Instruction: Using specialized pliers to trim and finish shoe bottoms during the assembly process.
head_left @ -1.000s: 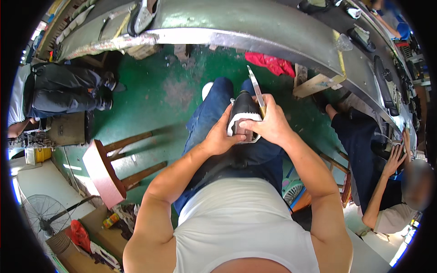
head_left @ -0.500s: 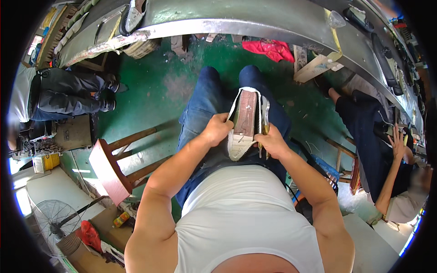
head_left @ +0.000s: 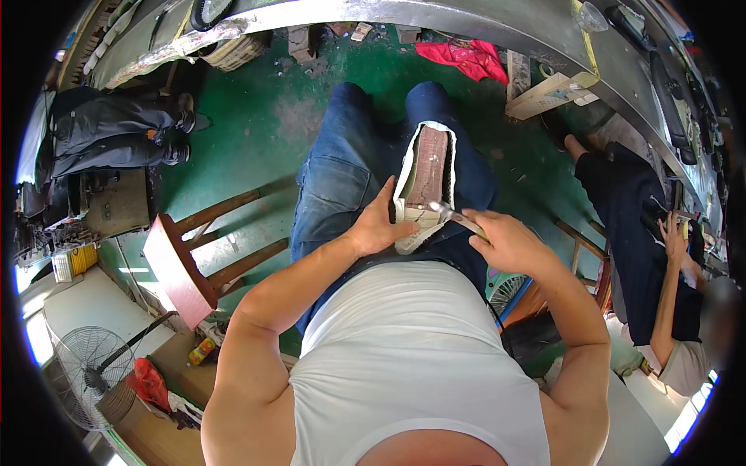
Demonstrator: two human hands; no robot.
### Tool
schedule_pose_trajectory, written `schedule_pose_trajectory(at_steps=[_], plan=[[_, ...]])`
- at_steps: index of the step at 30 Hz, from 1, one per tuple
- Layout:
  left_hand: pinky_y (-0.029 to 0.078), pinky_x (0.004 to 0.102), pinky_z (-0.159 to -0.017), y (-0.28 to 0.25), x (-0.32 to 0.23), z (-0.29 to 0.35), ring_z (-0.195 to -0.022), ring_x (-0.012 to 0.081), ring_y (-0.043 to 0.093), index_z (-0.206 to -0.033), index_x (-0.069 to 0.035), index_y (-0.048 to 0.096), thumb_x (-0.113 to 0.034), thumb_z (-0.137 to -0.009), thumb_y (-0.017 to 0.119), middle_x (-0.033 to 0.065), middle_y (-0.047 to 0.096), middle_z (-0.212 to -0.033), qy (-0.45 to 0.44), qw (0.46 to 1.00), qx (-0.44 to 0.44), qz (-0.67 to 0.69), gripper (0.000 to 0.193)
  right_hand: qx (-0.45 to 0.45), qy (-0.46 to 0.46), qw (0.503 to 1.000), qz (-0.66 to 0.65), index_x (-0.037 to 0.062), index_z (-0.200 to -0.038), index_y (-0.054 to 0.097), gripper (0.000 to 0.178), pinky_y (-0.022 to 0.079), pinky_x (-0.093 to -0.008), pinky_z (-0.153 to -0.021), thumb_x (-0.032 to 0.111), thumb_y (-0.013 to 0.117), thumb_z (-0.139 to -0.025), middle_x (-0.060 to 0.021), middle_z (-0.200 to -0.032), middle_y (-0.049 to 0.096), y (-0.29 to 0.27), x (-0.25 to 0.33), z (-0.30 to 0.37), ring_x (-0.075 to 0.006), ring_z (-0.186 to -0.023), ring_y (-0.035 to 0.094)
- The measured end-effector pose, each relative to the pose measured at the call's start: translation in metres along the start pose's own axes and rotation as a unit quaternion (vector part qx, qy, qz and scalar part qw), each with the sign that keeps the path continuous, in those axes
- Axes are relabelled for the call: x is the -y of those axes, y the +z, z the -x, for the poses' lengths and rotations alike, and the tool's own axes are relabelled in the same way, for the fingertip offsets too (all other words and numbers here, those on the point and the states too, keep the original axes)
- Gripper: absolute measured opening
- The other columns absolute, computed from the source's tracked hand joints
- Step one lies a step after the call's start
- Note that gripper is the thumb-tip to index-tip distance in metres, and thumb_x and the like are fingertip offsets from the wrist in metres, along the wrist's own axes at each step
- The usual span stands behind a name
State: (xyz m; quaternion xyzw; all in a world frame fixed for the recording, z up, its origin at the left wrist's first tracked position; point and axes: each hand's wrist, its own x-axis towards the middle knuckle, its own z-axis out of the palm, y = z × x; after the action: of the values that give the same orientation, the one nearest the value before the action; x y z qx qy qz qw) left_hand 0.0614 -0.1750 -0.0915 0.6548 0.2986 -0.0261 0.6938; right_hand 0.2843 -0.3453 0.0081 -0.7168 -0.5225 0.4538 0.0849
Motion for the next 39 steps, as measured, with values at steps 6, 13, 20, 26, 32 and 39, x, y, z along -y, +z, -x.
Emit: schedule_pose_trajectory(at_steps=[6, 13, 20, 26, 32, 39], plan=[[0.022, 0.0346, -0.120, 0.008, -0.007, 0.007, -0.145, 0.0253, 0.031, -0.156, 0.006, 0.005, -0.018, -0.085, 0.071, 0.0214, 0.030, -0.157, 0.047, 0.996, 0.012, -0.071, 0.100, -0.072, -0.120, 0.950, 0.278, -0.0086, -0.122, 0.055, 0.040, 0.053, -0.0426, -0.082, 0.005, 0.061, -0.084, -0.0200, -0.108, 0.065, -0.021, 0.037, -0.031, -0.0359, -0.101, 0.063], [0.020, 0.0344, -0.120, 0.021, -0.020, 0.000, -0.147, 0.0237, 0.027, -0.157, 0.003, 0.013, -0.046, -0.106, 0.036, 0.0158, 0.025, -0.161, -0.057, 0.916, -0.051, 0.393, 0.074, 0.228, -0.063, 0.938, 0.254, -0.0050, -0.097, 0.064, 0.027, 0.053, -0.0494, -0.077, 0.021, 0.063, -0.091, -0.0247, -0.083, 0.068, -0.036, 0.041, -0.059, -0.0427, -0.085, 0.067], [0.036, 0.0330, -0.111, 0.023, 0.026, -0.026, -0.134, 0.0275, 0.048, -0.146, 0.006, 0.040, -0.041, -0.109, 0.030, 0.0212, 0.053, -0.143, 0.024, 0.950, -0.275, 0.146, 0.061, -0.093, -0.107, 0.989, -0.030, -0.0037, -0.089, 0.058, 0.027, 0.050, -0.0526, -0.074, 0.023, 0.065, -0.089, -0.0264, -0.085, 0.066, 0.058, 0.033, -0.051, -0.0456, -0.084, 0.064], [0.040, 0.0382, -0.109, 0.022, 0.016, -0.023, -0.130, 0.0405, 0.051, -0.140, 0.010, 0.045, -0.027, -0.108, 0.034, 0.0310, 0.054, -0.136, 0.085, 0.957, -0.275, -0.035, 0.050, -0.087, -0.060, 0.979, 0.173, -0.0070, -0.104, 0.053, 0.023, 0.053, -0.0470, -0.083, 0.007, 0.060, -0.087, -0.0288, -0.102, 0.061, 0.002, 0.025, -0.045, -0.0429, -0.095, 0.064], [0.032, 0.0400, -0.115, 0.016, 0.016, -0.024, -0.139, 0.0412, 0.041, -0.143, 0.011, 0.041, -0.026, -0.107, 0.035, 0.0315, 0.045, -0.145, 0.169, 0.948, -0.227, -0.149, 0.051, -0.091, -0.052, 0.962, 0.253, -0.0028, -0.106, 0.056, 0.023, 0.054, -0.0443, -0.075, 0.010, 0.061, -0.088, -0.0192, -0.097, 0.064, -0.008, 0.003, -0.070, -0.0352, -0.089, 0.066], [0.034, 0.0388, -0.115, 0.008, 0.005, -0.025, -0.140, 0.0419, 0.037, -0.146, 0.005, 0.040, -0.018, -0.103, 0.043, 0.0311, 0.031, -0.153, 0.219, 0.941, -0.161, -0.201, 0.049, -0.260, -0.154, 0.949, 0.090, 0.0035, -0.103, 0.056, 0.019, 0.052, -0.0448, -0.070, 0.019, 0.062, -0.092, -0.0147, -0.092, 0.065, 0.036, -0.042, -0.059, -0.0351, -0.083, 0.066]])
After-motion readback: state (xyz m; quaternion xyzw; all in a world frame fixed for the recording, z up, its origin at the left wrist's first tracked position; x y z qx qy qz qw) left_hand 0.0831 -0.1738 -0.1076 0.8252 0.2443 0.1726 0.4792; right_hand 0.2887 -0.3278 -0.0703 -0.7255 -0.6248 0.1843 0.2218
